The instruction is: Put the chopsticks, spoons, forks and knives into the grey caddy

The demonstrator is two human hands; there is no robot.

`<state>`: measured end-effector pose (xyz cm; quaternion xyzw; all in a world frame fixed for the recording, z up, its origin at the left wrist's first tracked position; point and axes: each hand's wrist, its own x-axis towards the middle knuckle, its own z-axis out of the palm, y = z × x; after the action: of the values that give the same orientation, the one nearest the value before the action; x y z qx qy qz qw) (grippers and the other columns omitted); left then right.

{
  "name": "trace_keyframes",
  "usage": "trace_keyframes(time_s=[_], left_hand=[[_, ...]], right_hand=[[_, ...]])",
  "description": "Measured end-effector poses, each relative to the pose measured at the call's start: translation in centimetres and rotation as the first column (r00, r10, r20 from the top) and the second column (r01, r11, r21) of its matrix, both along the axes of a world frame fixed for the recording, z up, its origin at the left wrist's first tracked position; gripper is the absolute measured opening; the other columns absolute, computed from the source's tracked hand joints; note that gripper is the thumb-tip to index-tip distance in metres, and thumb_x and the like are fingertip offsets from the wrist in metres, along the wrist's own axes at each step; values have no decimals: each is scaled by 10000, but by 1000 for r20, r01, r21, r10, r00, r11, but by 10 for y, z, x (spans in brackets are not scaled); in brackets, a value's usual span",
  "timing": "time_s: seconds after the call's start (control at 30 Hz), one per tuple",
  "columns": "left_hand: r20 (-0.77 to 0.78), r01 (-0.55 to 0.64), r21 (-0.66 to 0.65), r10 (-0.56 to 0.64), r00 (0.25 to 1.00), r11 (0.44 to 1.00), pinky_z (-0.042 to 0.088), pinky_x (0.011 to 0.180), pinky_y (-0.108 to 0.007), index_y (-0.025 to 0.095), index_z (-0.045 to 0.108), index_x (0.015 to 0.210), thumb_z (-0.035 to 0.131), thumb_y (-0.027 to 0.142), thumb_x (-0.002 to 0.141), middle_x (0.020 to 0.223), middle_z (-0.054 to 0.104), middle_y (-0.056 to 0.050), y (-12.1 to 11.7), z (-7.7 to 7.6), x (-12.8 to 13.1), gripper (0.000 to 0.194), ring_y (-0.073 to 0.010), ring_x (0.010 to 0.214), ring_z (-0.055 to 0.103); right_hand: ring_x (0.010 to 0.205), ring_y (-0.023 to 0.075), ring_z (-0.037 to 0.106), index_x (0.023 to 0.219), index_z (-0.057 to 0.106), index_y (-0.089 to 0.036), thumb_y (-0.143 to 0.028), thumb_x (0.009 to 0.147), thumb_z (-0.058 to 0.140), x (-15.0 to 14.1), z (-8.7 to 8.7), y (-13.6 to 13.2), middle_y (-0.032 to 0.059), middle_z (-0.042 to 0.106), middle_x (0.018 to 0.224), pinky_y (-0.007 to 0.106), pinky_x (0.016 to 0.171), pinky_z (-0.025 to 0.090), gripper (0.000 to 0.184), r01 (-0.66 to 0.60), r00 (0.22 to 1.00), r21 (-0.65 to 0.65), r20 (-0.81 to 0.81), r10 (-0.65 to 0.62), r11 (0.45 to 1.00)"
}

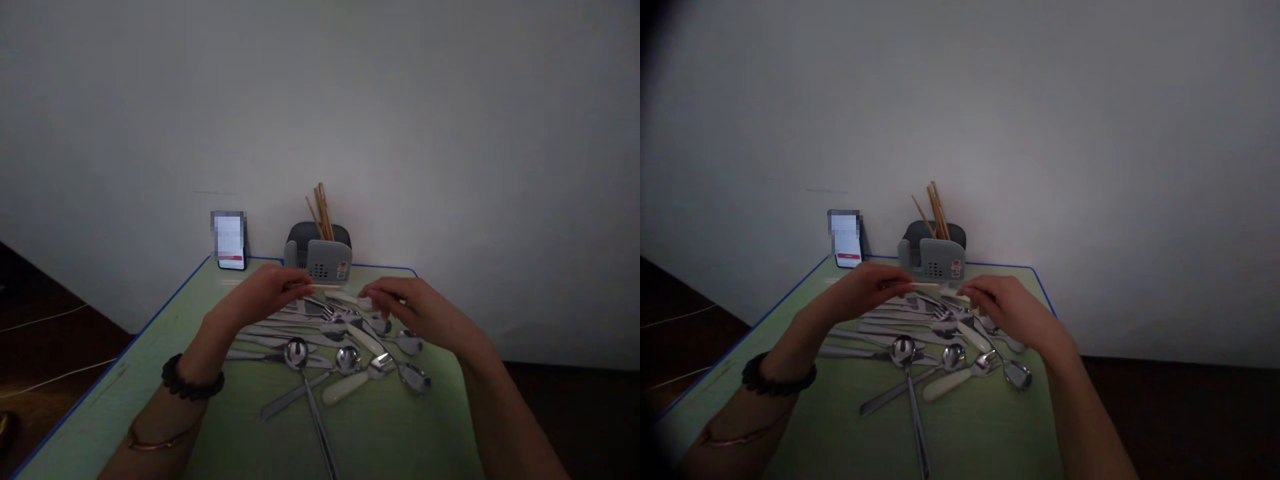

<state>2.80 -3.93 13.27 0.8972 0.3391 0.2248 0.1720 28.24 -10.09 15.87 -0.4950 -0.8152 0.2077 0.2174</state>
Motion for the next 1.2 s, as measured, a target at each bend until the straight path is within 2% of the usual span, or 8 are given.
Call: trace_keyframes(time_s=[0.13,0.23,0.3,0.5,0.7,0.87,1.03,1.2], left_hand=[[-57,-21,-28,19,998,999,357,548,-178,176,698,881,516,384,888,704,676,0,-3,1,-9,277,-99,597,563],[-74,17,-9,-18,997,1000,368,569,-194,169,699,855,517,386,889,707,681,-15,-10,3,1,286,-113,614,577],[-66,43,-1,-43,997,999,367,561,-199,168,699,870,504,393,894,692,676,-18,-13,4,6,299,-114,600,575],[-8,-34,-97,34,999,995,384,543,-180,187,697,955,504,382,882,735,691,-3,-8,10,-15,284,-103,607,584],[-11,-101,-137,101,995,985,405,536,-181,174,705,903,538,381,847,723,697,-3,-1,12,-31,271,-114,609,591],[77,-68,-129,79,994,989,458,594,-189,186,698,886,560,398,831,783,709,-9,-1,6,-19,259,-130,682,634],[242,-145,-120,171,955,982,463,543,-186,158,674,840,629,411,779,708,685,-6,1,1,-18,264,-116,609,612],[386,-36,-277,145,911,960,515,599,-218,154,664,957,633,389,781,759,708,-30,6,-4,-22,295,-136,674,656]], right_hand=[[773,143,611,1169,563,-199,-389,873,505,-13,-4,-2,75,656,1051,253,668,470,356,37,997,-23,-64,-38,999],[731,148,594,964,629,-182,-363,913,434,-32,-10,0,60,675,882,253,655,440,270,-8,999,-39,50,10,999],[683,146,576,855,633,-179,-356,930,393,-36,-11,2,50,666,782,251,636,414,307,-20,993,-36,112,24,999],[630,150,559,833,615,-182,-363,920,362,-2,0,4,40,646,713,255,622,412,324,42,992,5,116,-42,999],[740,175,588,916,627,-177,-352,907,380,12,-4,6,68,676,857,278,684,431,303,84,988,7,131,-84,996],[721,168,576,929,640,-171,-348,933,360,-10,-13,6,67,673,832,264,667,415,331,-25,991,-84,129,36,996],[787,171,577,990,619,-178,-311,944,340,-13,-17,9,65,669,896,269,719,417,312,-36,996,-90,82,43,995],[729,157,552,991,618,-171,-309,935,351,-5,-20,12,42,646,805,262,702,423,306,-24,996,-126,80,34,992]])
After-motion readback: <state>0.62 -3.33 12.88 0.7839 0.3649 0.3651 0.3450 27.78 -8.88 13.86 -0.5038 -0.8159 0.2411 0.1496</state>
